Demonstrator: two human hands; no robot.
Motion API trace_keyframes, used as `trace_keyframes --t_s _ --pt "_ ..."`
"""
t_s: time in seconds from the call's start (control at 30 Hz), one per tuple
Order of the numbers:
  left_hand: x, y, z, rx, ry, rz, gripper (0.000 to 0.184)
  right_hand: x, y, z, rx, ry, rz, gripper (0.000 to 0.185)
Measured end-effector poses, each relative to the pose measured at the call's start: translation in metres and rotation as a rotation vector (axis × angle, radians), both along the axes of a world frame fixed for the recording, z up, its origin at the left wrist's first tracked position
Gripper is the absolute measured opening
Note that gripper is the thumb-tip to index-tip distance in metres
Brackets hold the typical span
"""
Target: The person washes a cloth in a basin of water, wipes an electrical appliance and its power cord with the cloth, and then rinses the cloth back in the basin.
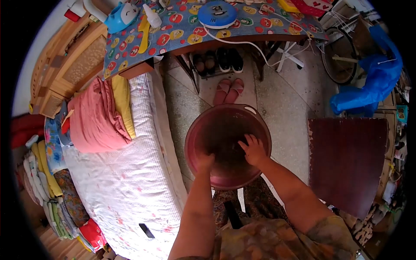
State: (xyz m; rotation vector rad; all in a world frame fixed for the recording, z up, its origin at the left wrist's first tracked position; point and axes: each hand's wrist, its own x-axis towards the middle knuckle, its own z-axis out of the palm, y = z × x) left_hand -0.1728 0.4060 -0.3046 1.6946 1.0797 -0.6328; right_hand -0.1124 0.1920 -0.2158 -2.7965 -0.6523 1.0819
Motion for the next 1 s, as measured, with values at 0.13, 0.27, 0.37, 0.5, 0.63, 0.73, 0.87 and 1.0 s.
trace_keyframes --t_s 0.13,0.27,0.37,0.5,0.63,0.73,0.87,1.0 --pt "0.015 -0.012 0.059 -0.207 -0.170 -0.108 0.036 0.000 0.002 0.004 0.072 0.012 -0.104 0.069" --pt "0.032 -0.024 0.147 -0.368 -0.256 -0.202 0.034 0.000 0.000 0.019 0.213 0.035 -0.221 0.094" --pt "0.032 -0.029 0.171 -0.591 -0.298 -0.203 0.030 -0.005 -0.005 0.021 0.321 0.085 -0.284 0.104" --pt "0.034 -0.028 0.202 -0.686 -0.358 -0.204 0.030 -0.017 -0.009 0.020 0.635 0.017 -0.376 0.099" --pt "0.035 -0.019 0.212 -0.902 -0.331 0.005 0.026 -0.018 -0.009 0.017 0.751 -0.033 -0.286 0.078" --pt "0.036 -0.015 0.219 -0.974 -0.324 0.236 0.029 -0.020 -0.002 0.031 0.861 0.042 -0.294 0.057" --pt "0.038 0.000 0.199 -0.906 -0.306 0.499 0.033 -0.010 0.000 0.056 0.864 0.653 -0.764 0.051" --pt "0.035 0.013 0.174 -0.880 -0.285 0.628 0.038 -0.008 0.006 0.080 0.889 0.694 -0.785 0.044"
